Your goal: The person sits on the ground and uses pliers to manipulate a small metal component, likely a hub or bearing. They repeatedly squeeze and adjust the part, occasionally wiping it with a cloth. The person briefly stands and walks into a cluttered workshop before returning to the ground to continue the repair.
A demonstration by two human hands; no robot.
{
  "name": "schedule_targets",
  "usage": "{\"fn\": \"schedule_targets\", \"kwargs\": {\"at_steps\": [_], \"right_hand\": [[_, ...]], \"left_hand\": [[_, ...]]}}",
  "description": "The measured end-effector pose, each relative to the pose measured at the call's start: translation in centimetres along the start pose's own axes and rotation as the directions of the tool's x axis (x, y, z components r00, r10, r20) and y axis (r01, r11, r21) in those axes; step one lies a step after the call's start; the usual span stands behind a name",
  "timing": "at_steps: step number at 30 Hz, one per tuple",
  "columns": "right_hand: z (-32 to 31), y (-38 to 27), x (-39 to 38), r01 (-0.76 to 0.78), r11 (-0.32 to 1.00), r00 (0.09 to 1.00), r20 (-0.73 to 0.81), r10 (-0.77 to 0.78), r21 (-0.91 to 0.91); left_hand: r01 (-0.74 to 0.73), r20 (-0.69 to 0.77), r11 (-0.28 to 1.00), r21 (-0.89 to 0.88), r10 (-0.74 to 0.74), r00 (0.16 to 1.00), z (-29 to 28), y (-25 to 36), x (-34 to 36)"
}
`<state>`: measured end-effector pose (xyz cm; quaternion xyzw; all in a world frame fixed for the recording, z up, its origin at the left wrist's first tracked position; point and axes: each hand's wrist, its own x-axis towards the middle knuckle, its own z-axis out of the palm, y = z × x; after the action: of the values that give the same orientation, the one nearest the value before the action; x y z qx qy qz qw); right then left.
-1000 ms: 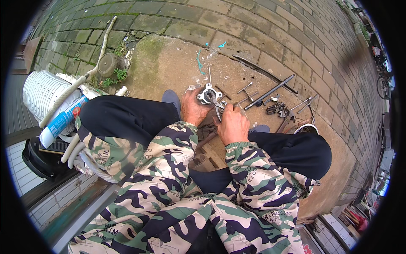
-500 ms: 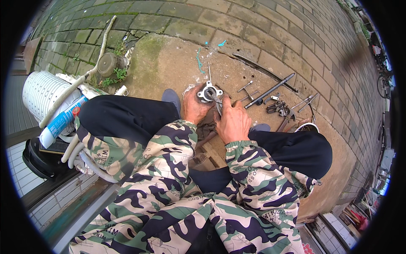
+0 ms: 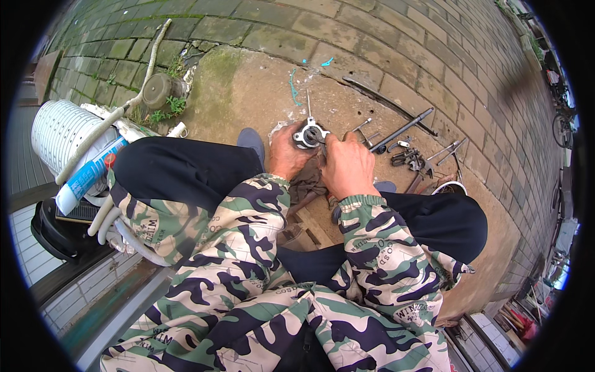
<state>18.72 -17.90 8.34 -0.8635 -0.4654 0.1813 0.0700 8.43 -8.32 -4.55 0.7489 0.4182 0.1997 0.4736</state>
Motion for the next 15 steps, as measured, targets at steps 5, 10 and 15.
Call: {"fn": "schedule_targets", "kwargs": {"at_steps": [5, 10, 15], "right_hand": [[-1.9, 0.4, 1.1, 0.105, 0.993, 0.994, 0.002, -0.105, -0.056], [-2.6, 0.2, 2.3, 0.178, 0.979, 0.984, 0.048, -0.174, -0.099], [-1.9, 0.7, 2.5, 0.179, 0.981, 0.978, 0.124, -0.169, -0.077]], "left_hand": [[-0.044, -0.014, 0.998, 0.042, 0.045, 0.999, 0.8, -0.3, 0.2], [-0.068, -0.007, 0.996, 0.059, 0.069, 0.998, 0.7, -0.4, 0.8], [-0.012, 0.102, 0.999, -0.034, 0.015, 0.995, -0.2, 0.4, 1.2]]}}
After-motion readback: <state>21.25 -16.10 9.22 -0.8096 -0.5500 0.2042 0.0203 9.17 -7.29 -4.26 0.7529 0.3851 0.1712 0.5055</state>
